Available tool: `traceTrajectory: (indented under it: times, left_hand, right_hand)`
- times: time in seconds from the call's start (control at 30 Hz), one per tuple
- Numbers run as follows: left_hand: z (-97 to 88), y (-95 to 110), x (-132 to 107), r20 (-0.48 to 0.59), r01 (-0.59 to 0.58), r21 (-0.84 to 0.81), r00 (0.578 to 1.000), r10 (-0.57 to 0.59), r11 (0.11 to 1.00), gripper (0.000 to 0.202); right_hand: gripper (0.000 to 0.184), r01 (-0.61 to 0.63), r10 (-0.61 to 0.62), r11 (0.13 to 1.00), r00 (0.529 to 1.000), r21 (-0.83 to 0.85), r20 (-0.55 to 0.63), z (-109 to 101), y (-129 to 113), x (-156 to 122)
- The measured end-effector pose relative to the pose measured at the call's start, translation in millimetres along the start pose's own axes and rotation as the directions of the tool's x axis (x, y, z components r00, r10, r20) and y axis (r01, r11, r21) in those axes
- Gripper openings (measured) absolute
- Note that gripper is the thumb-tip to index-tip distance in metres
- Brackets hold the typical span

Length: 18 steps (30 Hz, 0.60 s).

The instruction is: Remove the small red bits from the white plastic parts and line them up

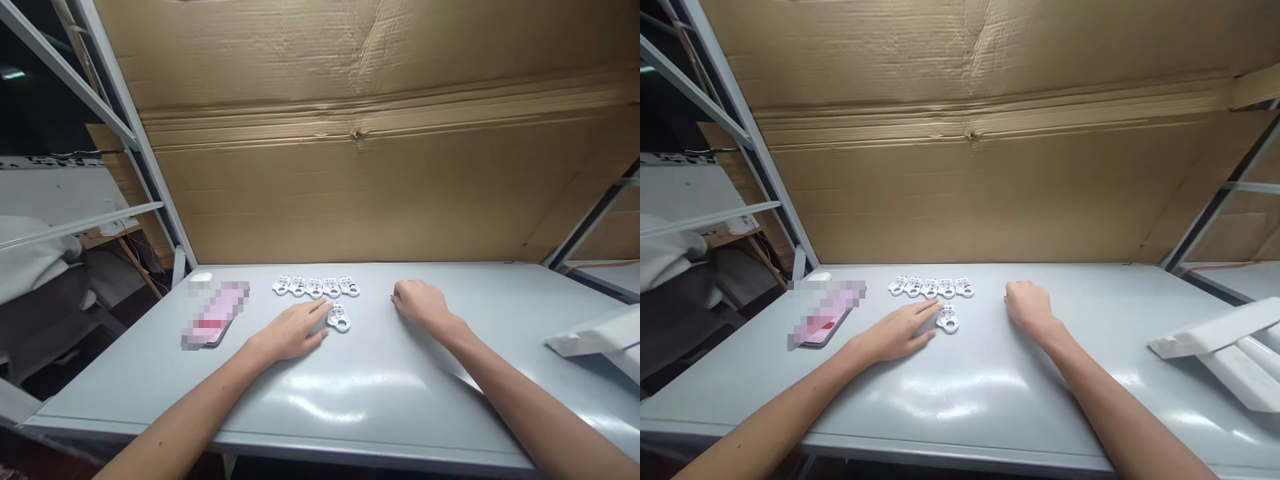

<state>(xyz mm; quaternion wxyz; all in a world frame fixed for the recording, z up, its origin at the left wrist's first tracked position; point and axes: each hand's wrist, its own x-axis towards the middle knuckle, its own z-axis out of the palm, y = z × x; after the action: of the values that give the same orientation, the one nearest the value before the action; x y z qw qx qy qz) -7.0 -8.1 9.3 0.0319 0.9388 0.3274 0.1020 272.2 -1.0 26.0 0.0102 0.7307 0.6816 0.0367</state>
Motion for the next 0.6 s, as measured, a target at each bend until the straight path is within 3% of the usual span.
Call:
traceTrajectory:
  times: [0.6]
  left_hand:
    - [1.4, -0.1, -0.4, 0.038, 0.039, 0.039, 0.998, -0.04, 0.999, 0.048]
  right_hand:
    - [0.024, 0.124, -0.122, 0.989, 0.992, 0.076, -0.039, 12.4, 0.2, 7.3]
